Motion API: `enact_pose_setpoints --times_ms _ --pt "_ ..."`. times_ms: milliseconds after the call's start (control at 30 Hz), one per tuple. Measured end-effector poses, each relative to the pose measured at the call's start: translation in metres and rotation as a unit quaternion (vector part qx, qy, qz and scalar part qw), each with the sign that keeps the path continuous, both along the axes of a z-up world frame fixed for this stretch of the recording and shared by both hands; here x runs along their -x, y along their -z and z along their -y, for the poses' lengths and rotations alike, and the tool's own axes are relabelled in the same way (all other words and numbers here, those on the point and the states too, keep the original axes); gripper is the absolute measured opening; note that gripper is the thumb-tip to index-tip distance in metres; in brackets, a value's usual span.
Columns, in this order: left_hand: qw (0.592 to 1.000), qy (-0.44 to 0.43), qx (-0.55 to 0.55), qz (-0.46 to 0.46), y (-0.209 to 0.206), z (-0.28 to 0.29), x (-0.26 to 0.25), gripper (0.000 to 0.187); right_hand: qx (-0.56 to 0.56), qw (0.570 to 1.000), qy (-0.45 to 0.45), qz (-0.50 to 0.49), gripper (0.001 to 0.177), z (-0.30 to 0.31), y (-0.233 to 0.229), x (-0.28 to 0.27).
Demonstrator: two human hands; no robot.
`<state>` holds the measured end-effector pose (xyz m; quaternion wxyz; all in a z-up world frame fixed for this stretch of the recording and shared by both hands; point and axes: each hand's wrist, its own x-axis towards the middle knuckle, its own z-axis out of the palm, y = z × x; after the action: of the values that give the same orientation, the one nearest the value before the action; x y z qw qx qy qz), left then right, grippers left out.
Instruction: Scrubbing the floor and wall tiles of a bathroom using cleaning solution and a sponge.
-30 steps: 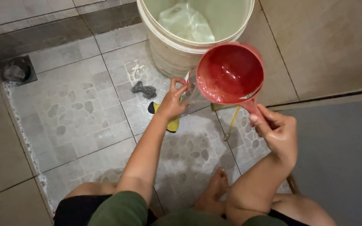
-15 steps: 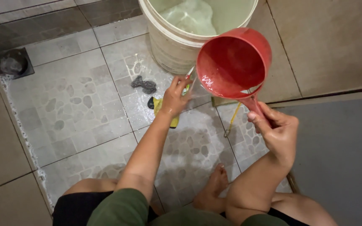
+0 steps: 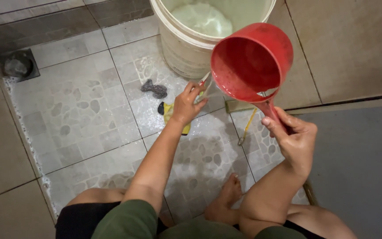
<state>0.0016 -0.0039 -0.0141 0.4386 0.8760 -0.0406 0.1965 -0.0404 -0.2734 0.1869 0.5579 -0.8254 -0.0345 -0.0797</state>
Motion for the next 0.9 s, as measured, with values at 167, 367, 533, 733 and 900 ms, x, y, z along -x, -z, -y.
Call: enact_pose_setpoints --times_ms 167,367,533,733,900 --pt "1.0 0.008 -0.01 -0.01 -0.004 -0.003 0.003 0.046 0.017 1.0 0.008 -0.007 0.043 0.004 0.005 0.0" --pt "1.0 -0.005 -0.002 -0.013 -0.004 -0.002 0.002 0.036 0.02 1.0 0.007 -0.004 0.045 -0.006 -0.002 0.002" --pt "1.0 -0.006 0.002 -0.01 0.001 -0.003 0.002 0.04 0.025 1.0 0.003 -0.004 0.046 -0.001 0.013 0.0" --pt "1.0 -0.001 0.007 -0.002 -0.005 -0.004 0.004 0.042 0.044 0.999 -0.001 0.015 0.047 -0.016 0.002 0.006" --pt "1.0 -0.004 0.0 -0.007 -0.006 -0.005 0.007 0.038 0.057 0.997 -0.018 0.043 0.05 -0.017 -0.001 0.005"
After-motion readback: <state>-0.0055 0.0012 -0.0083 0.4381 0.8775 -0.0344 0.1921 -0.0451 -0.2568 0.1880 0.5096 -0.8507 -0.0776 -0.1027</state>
